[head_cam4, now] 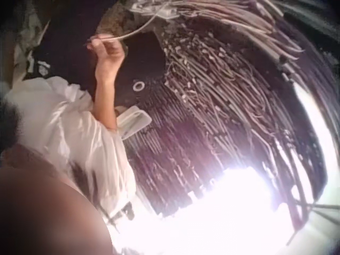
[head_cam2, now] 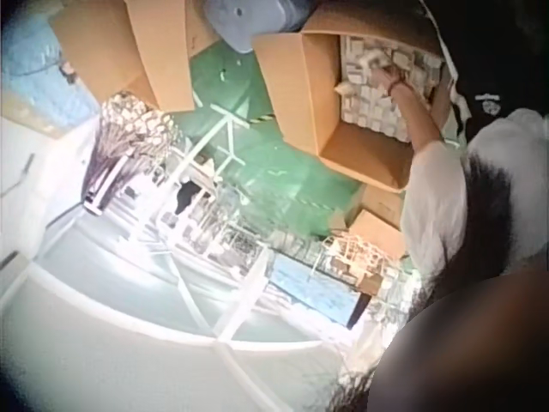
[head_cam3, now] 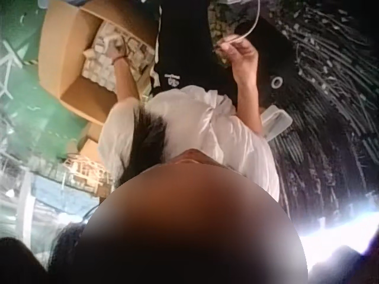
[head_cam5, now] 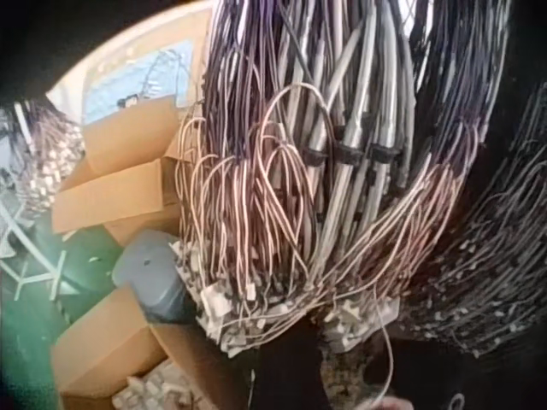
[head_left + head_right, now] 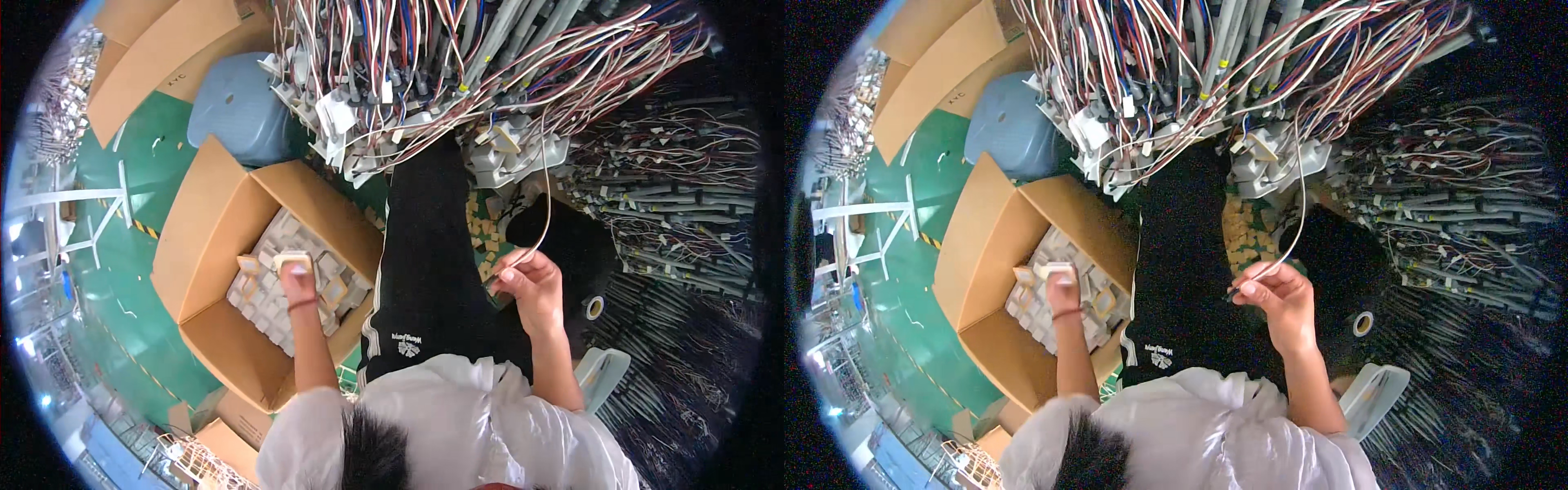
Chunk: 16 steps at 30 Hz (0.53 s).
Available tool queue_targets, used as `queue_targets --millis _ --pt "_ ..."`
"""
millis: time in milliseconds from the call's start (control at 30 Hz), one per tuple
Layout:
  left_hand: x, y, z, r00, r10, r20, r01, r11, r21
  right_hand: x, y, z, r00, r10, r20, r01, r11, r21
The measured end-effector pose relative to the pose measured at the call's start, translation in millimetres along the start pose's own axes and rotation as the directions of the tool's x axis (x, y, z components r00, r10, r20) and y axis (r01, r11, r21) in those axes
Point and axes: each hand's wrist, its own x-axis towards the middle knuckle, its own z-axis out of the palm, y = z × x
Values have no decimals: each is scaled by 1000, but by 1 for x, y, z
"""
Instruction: The recorder is applying yellow adhesive tape to rectangular wire connectors as part of a wire harness assembly process.
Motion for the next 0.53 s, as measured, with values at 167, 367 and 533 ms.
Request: queue_targets --millis 167,367,533 --pt "-168 97 140 866 -56 497 -87 961 261 -2 -3 16 995 -83 61 79 994 71" --pt "-236 91 285 438 -19 899 -574 764 296 -37 -22 15 932 -359 43 359 933 20" --pt "-264 72 310 313 41 949 -739 638 216 -67 -30 -16 880 -474 28 474 873 -112"
